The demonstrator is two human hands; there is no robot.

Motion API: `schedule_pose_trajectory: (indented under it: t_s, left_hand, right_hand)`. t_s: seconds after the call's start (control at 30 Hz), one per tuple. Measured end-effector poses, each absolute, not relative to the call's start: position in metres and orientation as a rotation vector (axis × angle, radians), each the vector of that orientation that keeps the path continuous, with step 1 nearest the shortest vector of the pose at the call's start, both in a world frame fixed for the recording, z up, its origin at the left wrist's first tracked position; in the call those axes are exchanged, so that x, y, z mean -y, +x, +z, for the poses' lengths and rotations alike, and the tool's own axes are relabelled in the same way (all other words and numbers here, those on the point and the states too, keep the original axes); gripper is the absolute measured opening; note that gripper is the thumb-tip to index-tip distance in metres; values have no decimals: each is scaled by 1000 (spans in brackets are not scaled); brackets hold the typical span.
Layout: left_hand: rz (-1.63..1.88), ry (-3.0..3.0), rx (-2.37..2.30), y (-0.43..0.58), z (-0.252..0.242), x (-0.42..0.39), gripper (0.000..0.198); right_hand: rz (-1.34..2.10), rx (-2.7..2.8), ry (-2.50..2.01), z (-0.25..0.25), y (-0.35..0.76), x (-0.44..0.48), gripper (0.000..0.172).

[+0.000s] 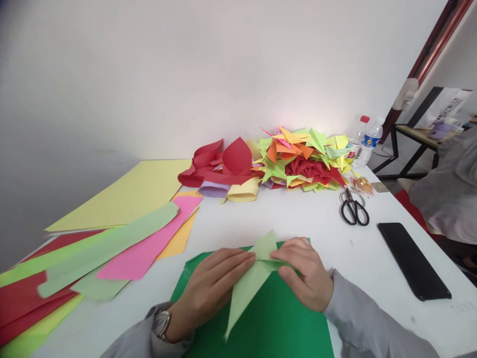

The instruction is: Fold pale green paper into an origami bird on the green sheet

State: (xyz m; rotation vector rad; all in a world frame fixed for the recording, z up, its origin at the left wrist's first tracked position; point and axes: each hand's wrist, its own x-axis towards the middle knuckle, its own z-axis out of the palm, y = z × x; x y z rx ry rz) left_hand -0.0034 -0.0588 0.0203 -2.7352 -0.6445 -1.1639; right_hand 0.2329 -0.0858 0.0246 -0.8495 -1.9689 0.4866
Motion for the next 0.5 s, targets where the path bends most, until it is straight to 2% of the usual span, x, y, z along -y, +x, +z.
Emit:
schedule_pose_trajectory:
  t_s: [0.1,0.13,0.27,0.4,0.5]
  left_hand:
    - [-1520,-2815,850,-2,27,67,29]
    - [-1607,-2880,897,-1,30,70,25]
    - [-1921,-2878,1444,9,33,81,16]
    - [-1947,-2966,2066,18,23,84,32]
    - [-2093,-2942,2398,21,20,81,31]
  right_hand:
    - [960,1718,-780,25,238,88,61]
    - [1045,1627,-773,24,239,89,64]
    - [1068,1562,-862,19,234,90,52]
    - [1213,1482,-1017,22,224,89,31]
    - [1381,1413,-962,25,224,86,31]
